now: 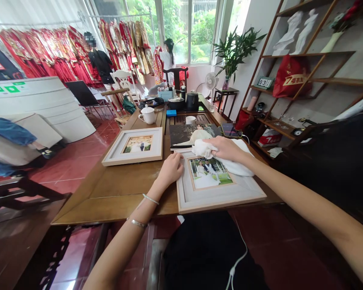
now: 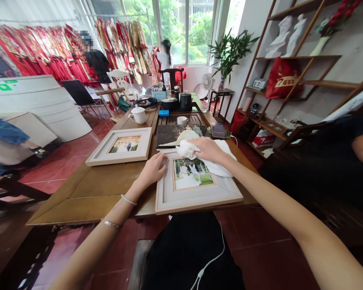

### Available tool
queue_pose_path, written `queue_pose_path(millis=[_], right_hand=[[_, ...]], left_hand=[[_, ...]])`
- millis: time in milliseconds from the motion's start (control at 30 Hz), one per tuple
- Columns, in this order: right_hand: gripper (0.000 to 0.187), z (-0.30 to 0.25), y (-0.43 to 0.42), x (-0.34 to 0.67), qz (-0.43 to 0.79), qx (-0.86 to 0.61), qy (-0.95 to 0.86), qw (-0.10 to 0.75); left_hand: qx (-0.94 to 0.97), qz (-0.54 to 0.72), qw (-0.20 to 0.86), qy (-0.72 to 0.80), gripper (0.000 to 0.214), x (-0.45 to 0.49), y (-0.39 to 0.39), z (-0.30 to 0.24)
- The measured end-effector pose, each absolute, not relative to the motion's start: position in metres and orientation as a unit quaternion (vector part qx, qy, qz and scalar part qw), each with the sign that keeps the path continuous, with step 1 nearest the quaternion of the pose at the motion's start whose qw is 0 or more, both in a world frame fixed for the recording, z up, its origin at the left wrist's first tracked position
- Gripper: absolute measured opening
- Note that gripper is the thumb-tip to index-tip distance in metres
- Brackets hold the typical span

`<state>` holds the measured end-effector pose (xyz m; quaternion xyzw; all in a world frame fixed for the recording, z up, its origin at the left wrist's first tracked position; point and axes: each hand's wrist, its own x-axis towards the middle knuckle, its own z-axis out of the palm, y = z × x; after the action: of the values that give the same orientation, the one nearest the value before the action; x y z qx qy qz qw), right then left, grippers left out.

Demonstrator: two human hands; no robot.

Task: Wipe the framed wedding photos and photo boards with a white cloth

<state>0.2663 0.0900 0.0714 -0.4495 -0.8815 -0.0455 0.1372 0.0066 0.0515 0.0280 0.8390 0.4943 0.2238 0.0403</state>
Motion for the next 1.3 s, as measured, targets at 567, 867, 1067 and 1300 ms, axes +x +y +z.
queue_pose_path(millis=[567,867,1067,1300], right_hand=[[0.062,0.078,-0.002,0.230,0.204,-0.267,-0.934,0.121],[0.061,0.107,-0.025,0.263,0.269,-0.239,-0.930,0.069],[0.050,0.082,0.019,0.289,0.116,-0.373,-0.914,0.108],[0.057,0.062,0.074,0.257,-0.028,-0.478,-0.863,0.159]], left_hand=[[0.836,0.247,0.042,0.489,0.021,0.006,0.054,0.024],[0.838,0.239,0.038,0.488,0.021,0.007,0.051,0.028],[0.837,0.237,0.042,0.491,0.023,0.007,0.051,0.028],[0.839,0.237,0.044,0.488,0.023,0.006,0.053,0.027]])
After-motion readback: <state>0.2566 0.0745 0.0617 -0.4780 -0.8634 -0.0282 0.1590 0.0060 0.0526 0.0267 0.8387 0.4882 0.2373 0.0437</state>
